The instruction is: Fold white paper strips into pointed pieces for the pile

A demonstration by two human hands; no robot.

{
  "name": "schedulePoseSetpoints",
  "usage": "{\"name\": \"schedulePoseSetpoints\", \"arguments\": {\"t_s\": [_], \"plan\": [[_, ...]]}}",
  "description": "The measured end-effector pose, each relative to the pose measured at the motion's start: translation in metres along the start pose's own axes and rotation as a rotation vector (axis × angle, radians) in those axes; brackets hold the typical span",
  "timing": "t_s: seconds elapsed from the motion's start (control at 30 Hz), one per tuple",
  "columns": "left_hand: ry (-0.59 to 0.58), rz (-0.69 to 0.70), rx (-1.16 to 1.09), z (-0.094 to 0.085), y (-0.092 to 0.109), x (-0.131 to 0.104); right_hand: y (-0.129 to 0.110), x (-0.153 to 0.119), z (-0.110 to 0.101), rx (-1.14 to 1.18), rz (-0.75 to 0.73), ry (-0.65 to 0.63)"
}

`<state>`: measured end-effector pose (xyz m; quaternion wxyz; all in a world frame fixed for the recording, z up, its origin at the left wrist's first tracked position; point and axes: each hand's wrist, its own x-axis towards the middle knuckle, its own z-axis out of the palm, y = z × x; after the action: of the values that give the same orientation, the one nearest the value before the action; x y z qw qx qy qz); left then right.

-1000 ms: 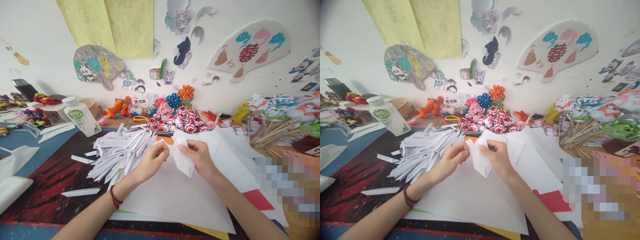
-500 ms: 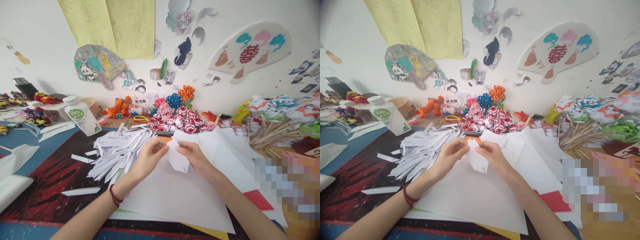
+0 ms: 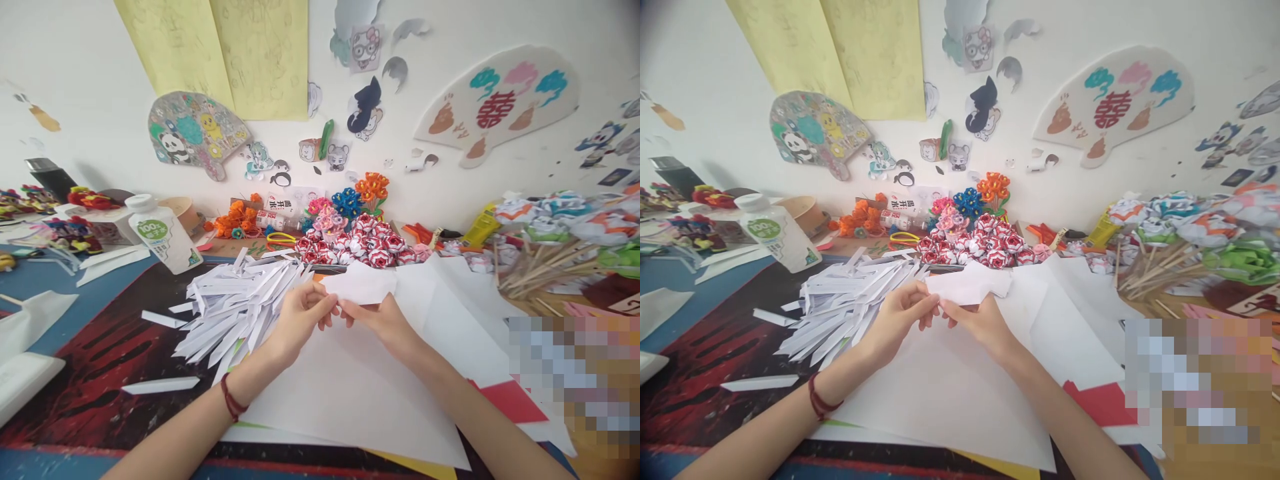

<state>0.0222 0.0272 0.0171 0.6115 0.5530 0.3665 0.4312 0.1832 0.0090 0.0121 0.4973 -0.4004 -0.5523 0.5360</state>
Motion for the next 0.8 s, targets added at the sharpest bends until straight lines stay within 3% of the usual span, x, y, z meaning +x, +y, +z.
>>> {"name": "schedulePoseSetpoints", "arguments": {"t_s": [0.33,0.8], "plan": [[-0.051,0.049,0.295,-0.004,-0.002,0.002,0.005,0.002,-0.009,-0.086,0.038,0.017],[-0.07,0.036,0.388,-0.001,0.0,0.0,0.002,0.004,-0.025,-0.19,0.077,0.043]]}}
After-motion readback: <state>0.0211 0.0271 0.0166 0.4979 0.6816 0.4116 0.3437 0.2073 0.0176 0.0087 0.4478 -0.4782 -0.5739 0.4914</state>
